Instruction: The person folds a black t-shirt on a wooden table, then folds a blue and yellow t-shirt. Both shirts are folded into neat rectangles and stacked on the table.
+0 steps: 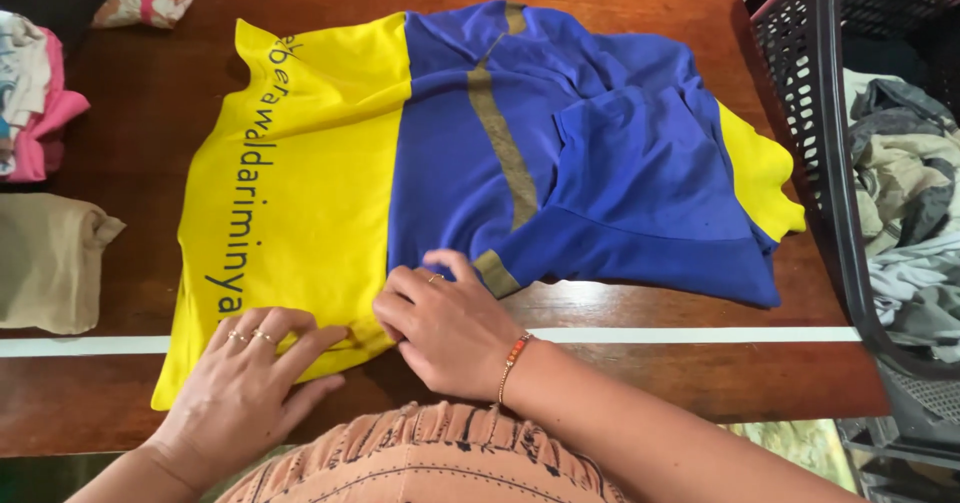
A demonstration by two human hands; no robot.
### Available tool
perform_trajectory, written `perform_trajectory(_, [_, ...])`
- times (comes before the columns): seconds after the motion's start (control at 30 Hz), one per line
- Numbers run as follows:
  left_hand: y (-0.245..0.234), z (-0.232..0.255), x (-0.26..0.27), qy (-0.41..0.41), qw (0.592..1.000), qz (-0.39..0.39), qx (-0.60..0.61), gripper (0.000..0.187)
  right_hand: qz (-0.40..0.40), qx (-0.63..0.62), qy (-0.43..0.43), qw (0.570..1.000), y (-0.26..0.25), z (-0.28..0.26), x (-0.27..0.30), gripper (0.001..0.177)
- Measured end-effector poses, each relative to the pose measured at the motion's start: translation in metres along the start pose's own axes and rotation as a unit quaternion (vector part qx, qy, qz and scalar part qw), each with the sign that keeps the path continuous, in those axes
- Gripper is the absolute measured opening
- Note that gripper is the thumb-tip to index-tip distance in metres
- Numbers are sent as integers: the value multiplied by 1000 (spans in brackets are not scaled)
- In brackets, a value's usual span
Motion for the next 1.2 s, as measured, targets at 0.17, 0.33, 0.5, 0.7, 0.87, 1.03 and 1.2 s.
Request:
perform_trajectory(0.17, [9,-50,11,-7,988,-154,-26,44,-54,9,83,995,-1,17,-7,20])
perform_trajectory(0.33, [-7,-107,20,-108,917,-370,-100,53,-124,82,114,982,-4,43,2,41])
perform_trajectory(0.5, [10,-200,36,-221,908,-344,-91,44,-261,91,254,927,-29,57,-20,32])
perform_trajectory(0.7, [-18,-234,-78,-500,734,-2,460,33,76,-59,269,958,-66,115,-77,17])
perform_trajectory(0.87, [6,-206,-84,-558,722,-56,405,42,172,113,308,929,-71,126,-64,30])
perform_trajectory(1.03, [5,-181,-83,-586,763,-32,271,46,105,198,313,923,-59,113,-2,29])
perform_trajectory(1.2, [10,-222,-82,-526,804,29,275,49,120,291,391,865,-55,141,71,46])
Point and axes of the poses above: each hand's wrist, its own x-axis away from the middle knuckle, its own y-axis out of the palm, z = x × y, the point moved 4 cm from there along -x, towards the middle knuckle, and after that the axes turned 10 degrees about z, right-handed, at the moved point
